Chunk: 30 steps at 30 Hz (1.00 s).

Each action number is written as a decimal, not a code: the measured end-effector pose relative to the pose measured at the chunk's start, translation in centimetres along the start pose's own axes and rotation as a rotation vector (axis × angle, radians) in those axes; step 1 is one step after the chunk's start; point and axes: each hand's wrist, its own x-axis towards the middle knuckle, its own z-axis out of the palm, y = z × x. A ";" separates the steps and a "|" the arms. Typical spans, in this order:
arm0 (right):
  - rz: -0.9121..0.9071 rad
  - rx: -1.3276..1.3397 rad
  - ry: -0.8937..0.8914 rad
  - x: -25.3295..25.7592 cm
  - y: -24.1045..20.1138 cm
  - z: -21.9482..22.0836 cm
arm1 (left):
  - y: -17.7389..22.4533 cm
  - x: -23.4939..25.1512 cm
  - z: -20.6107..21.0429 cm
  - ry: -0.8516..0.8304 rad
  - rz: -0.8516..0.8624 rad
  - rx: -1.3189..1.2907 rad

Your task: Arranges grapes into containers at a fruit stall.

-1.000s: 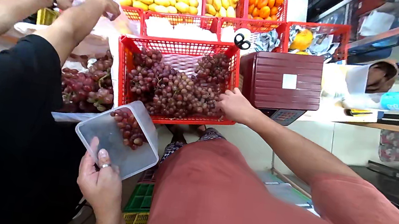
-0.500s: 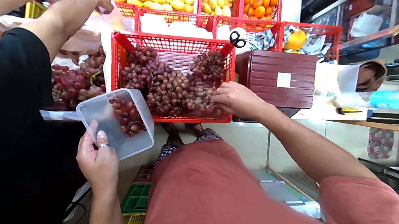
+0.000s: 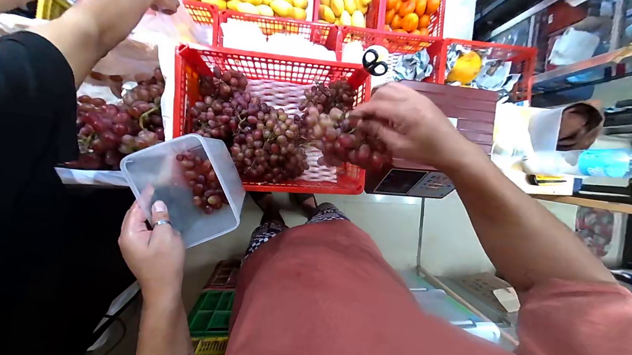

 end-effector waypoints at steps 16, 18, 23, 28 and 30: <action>0.051 0.160 -0.095 15.2 3.3 2.7 | -0.3 0.2 0.2 0.030 -0.003 0.009; 0.104 0.192 -0.169 16.9 5.1 4.7 | -0.2 0.2 0.2 0.036 -0.003 -0.005; 0.205 0.144 -0.298 18.6 9.5 8.1 | -0.1 0.5 0.2 0.029 -0.003 -0.008; 0.329 0.049 -0.268 17.0 12.6 9.7 | 0.1 0.4 0.3 0.002 0.000 -0.044; 0.403 0.019 -0.173 15.4 11.8 9.1 | 0.2 0.4 0.3 0.006 -0.011 -0.043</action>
